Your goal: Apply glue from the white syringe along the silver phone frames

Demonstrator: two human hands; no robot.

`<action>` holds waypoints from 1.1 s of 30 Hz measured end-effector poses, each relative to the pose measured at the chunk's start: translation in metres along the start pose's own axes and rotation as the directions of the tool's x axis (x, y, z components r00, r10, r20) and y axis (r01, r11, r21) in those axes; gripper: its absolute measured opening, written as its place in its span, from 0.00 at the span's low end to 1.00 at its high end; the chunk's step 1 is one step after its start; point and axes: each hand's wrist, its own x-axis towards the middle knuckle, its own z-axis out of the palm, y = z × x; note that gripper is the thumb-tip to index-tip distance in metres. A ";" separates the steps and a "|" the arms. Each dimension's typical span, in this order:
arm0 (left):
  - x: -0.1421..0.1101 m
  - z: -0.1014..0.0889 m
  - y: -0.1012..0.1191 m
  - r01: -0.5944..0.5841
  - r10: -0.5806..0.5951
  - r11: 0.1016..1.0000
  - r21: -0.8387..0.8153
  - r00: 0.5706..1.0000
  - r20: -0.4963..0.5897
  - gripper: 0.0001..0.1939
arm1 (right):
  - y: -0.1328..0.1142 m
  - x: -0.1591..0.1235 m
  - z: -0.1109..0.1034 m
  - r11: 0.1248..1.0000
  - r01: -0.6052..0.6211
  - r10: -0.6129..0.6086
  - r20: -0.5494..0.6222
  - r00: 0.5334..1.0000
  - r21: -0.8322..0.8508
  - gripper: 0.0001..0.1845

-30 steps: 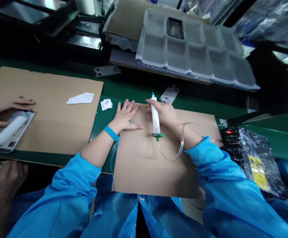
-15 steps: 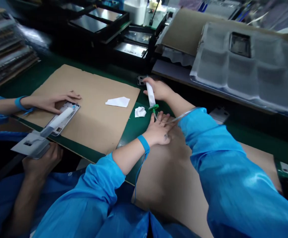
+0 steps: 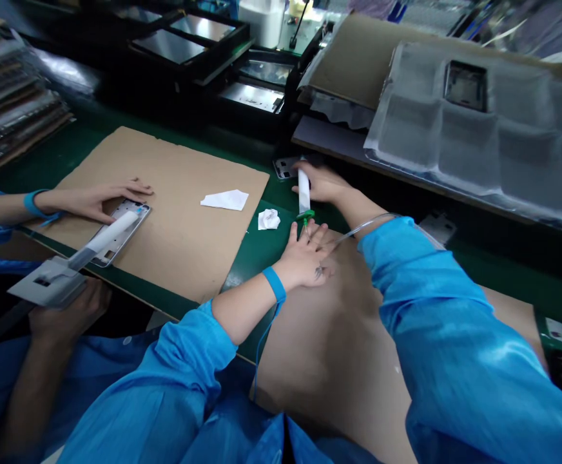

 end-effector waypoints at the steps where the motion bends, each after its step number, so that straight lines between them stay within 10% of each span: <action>1: 0.000 0.000 0.001 0.000 0.000 1.000 0.002 1.000 0.006 0.42 | -0.003 -0.001 -0.001 1.000 0.026 -0.026 0.016 1.000 -0.010 0.42; 8: -0.002 -0.007 0.009 0.031 -0.032 0.999 0.024 0.999 0.034 0.39 | -0.016 -0.011 -0.005 0.968 0.242 -0.244 0.028 0.969 0.062 0.51; 17: 0.003 -0.004 0.004 0.009 -0.009 1.000 0.000 0.997 0.071 0.62 | -0.020 -0.024 -0.001 1.000 -0.022 0.021 0.031 0.999 0.014 0.51; 25: 0.008 -0.011 0.004 0.077 -0.076 0.997 -0.003 0.989 0.124 0.45 | 0.002 -0.043 -0.029 0.992 -0.123 0.120 -0.069 0.990 -0.040 0.58; 33: 0.005 -0.007 -0.012 0.095 -0.094 0.995 -0.025 0.995 0.044 0.41 | 0.018 -0.143 -0.043 0.974 -0.209 0.222 -0.181 0.958 0.090 0.50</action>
